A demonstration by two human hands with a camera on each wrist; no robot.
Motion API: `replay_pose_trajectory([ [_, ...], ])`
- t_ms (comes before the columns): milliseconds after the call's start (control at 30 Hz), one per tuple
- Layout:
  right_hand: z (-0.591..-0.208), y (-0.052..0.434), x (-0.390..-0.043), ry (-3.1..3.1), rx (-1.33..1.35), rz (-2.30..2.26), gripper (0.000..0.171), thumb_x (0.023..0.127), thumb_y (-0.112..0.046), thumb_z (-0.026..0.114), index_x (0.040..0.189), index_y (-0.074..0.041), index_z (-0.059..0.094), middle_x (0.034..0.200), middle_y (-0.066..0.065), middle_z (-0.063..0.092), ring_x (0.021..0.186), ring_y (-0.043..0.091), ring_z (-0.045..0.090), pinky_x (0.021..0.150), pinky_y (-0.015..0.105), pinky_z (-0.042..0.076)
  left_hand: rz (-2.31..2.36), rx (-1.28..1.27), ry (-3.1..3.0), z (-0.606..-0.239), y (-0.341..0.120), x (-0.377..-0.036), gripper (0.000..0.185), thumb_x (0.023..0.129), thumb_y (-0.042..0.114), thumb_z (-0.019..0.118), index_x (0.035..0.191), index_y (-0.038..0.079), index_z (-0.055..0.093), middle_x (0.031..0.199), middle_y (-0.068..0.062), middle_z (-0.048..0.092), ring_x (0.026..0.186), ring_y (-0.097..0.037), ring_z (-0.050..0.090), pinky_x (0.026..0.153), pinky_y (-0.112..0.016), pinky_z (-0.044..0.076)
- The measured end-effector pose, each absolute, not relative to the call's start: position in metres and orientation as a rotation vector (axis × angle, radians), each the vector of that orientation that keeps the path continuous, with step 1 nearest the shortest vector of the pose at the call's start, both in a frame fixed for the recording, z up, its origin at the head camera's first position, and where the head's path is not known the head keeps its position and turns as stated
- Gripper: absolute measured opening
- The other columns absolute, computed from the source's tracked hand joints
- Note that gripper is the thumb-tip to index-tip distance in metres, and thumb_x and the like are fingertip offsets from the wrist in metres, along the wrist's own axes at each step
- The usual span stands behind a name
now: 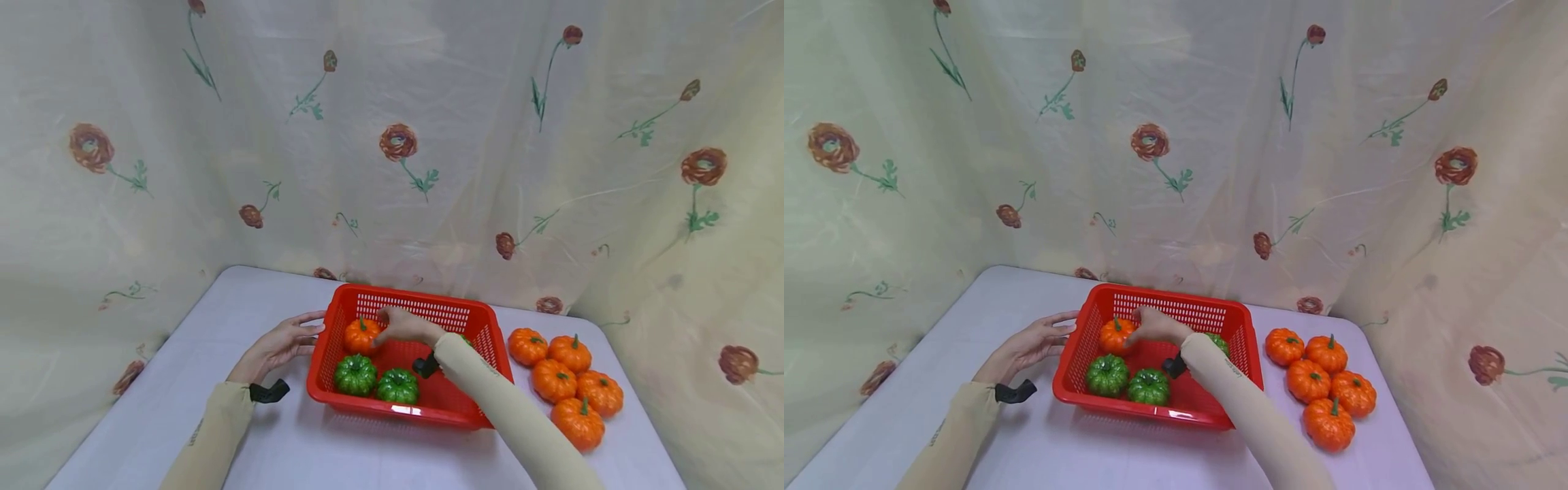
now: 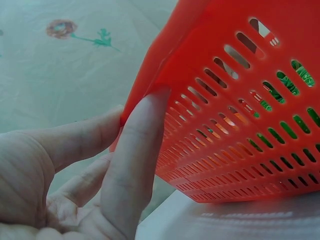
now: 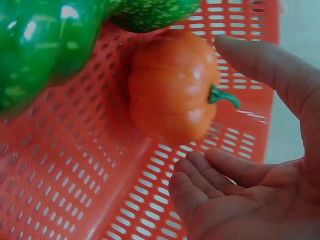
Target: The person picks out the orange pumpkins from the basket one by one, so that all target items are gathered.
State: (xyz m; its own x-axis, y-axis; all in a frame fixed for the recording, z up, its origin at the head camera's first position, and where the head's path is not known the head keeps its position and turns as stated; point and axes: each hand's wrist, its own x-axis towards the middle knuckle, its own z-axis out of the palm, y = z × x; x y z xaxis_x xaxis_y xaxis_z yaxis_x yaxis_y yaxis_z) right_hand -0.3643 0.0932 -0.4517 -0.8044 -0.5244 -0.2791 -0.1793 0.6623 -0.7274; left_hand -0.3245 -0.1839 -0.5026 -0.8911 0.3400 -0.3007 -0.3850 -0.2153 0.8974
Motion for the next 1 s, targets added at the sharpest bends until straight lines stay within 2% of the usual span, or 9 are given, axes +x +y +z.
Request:
replay_pose_trajectory([
  [200, -0.466, 0.084, -0.37, 2.44, -0.535, -0.941, 0.069, 0.076, -0.016, 0.08, 0.133, 0.004, 0.047, 0.131, 0.017, 0.055, 0.115, 0.027, 0.055, 0.101, 0.04, 0.047, 2.132, -0.024, 1.603, -0.503, -0.181, -0.326, 0.06, 0.095, 0.012, 0.061, 0.149, 0.012, 0.035, 0.116, -0.008, 0.064, 0.089, -0.017, 0.068, 0.077, -0.03, 0.06],
  [433, -0.471, 0.082, -0.368, 2.451, -0.561, -0.921, 0.077, 0.072, -0.02, 0.083, 0.133, 0.007, 0.046, 0.125, 0.017, 0.057, 0.105, 0.021, 0.058, 0.093, 0.036, 0.05, 2.129, -0.045, 1.601, -0.504, -0.179, -0.326, 0.06, 0.094, 0.014, 0.062, 0.149, 0.012, 0.036, 0.118, -0.008, 0.063, 0.089, -0.018, 0.067, 0.078, -0.03, 0.06],
  [567, -0.471, 0.082, -0.369, 2.451, -0.575, -0.93, 0.072, 0.071, -0.017, 0.083, 0.13, 0.007, 0.048, 0.119, 0.015, 0.059, 0.098, 0.02, 0.058, 0.087, 0.034, 0.052, 2.131, -0.046, 1.606, -0.503, -0.179, -0.326, 0.059, 0.095, 0.013, 0.061, 0.148, 0.013, 0.036, 0.117, -0.009, 0.064, 0.088, -0.018, 0.068, 0.077, -0.03, 0.06],
  [667, -0.471, 0.083, -0.369, 2.458, -0.566, -0.933, 0.069, 0.074, -0.015, 0.08, 0.131, 0.005, 0.048, 0.12, 0.015, 0.059, 0.098, 0.021, 0.058, 0.087, 0.036, 0.051, 2.133, -0.058, 1.614, -0.502, -0.18, -0.326, 0.057, 0.095, 0.013, 0.061, 0.147, 0.014, 0.038, 0.116, -0.009, 0.064, 0.088, -0.018, 0.068, 0.076, -0.03, 0.06],
  [833, -0.465, 0.086, -0.364, 2.492, -0.559, -0.915, 0.073, 0.074, -0.016, 0.08, 0.135, 0.004, 0.046, 0.125, 0.015, 0.058, 0.102, 0.02, 0.058, 0.092, 0.037, 0.051, 2.136, -0.081, 1.615, -0.502, -0.181, -0.325, 0.058, 0.094, 0.013, 0.062, 0.147, 0.015, 0.039, 0.117, -0.009, 0.064, 0.089, -0.018, 0.068, 0.076, -0.031, 0.06],
  [1000, -0.451, 0.091, -0.354, 2.481, -0.519, -0.988, 0.075, 0.072, -0.014, 0.081, 0.136, 0.003, 0.047, 0.119, 0.012, 0.06, 0.096, 0.018, 0.059, 0.088, 0.033, 0.052, 2.141, -0.057, 1.61, -0.503, -0.183, -0.325, 0.061, 0.094, 0.013, 0.062, 0.149, 0.013, 0.036, 0.115, -0.008, 0.064, 0.089, -0.018, 0.067, 0.077, -0.032, 0.06],
])
